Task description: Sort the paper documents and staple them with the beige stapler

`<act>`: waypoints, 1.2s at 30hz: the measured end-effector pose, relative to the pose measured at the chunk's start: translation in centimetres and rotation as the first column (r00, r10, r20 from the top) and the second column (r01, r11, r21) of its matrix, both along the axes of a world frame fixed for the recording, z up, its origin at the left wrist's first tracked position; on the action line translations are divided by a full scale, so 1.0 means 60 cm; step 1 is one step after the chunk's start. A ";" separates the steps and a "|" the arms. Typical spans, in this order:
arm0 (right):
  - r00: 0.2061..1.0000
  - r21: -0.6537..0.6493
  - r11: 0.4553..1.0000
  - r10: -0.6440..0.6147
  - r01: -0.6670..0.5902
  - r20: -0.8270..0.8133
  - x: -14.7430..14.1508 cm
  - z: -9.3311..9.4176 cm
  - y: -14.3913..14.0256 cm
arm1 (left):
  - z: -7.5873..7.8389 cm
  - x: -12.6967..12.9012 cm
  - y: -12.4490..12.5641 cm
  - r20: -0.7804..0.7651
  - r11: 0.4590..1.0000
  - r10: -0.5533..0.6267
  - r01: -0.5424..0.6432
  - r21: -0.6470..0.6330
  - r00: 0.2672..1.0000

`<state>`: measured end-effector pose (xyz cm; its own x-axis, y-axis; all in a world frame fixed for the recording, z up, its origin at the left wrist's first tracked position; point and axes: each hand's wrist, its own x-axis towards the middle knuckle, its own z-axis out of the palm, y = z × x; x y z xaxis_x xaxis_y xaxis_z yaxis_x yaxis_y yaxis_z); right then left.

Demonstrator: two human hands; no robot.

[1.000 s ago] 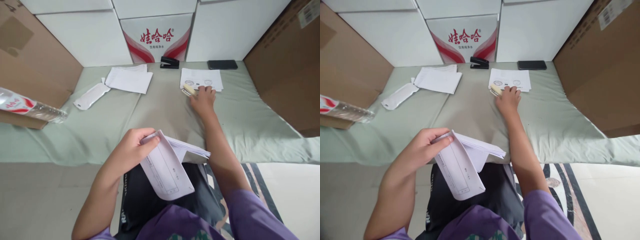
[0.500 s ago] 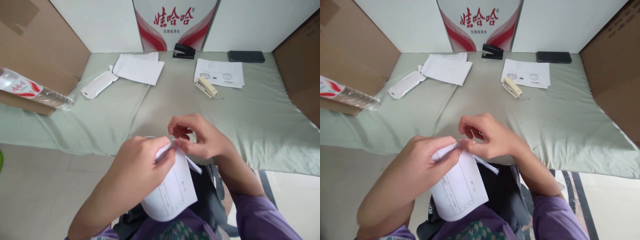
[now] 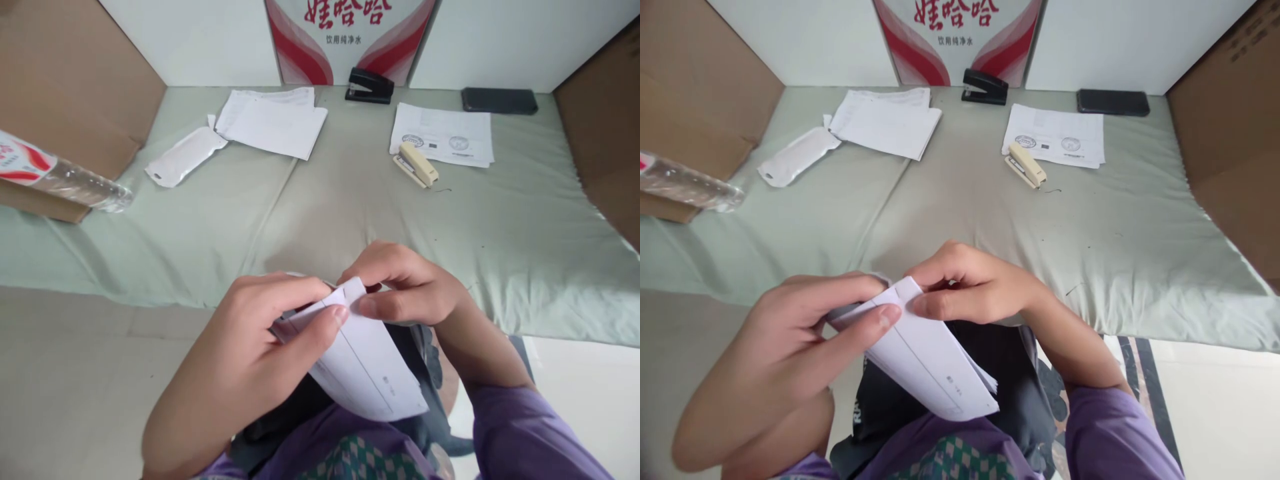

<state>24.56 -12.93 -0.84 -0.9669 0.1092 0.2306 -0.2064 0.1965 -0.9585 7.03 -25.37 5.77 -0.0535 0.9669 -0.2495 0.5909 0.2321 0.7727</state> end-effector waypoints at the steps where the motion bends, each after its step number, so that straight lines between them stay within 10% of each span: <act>1: 1.000 -0.004 1.000 0.003 -0.003 -0.004 -0.001 0.000 0.000 | -0.003 -0.001 -0.001 0.006 1.000 -0.009 0.009 0.007 1.000; 9: 0.990 0.129 0.986 -0.090 0.104 -0.113 -0.003 0.003 -0.003 | -0.013 0.008 -0.010 -0.090 0.984 -0.033 0.049 0.171 0.995; 15: 0.948 0.393 0.877 -0.186 0.278 -0.257 -0.007 -0.011 -0.008 | -0.022 0.025 -0.028 -0.293 0.928 0.028 0.084 0.363 0.956; 25: 0.868 0.543 0.709 -0.202 0.449 -0.454 -0.011 -0.033 -0.006 | -0.038 0.036 -0.037 -0.637 0.643 0.209 0.387 0.661 0.742; 30: 0.859 0.556 0.690 -0.197 0.464 -0.472 -0.013 -0.038 -0.005 | -0.051 0.037 -0.041 -0.552 0.640 0.229 0.303 0.706 0.802; 36: 0.901 0.470 0.799 -0.194 0.375 -0.388 -0.016 -0.039 -0.011 | -0.042 0.024 -0.034 -0.422 0.740 0.128 0.197 0.644 0.897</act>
<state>23.63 -13.59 -3.15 -0.7796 0.1441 0.6095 -0.3223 0.7421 -0.5877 8.46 -27.42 3.27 0.0445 0.8731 0.4855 0.8809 -0.2635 0.3932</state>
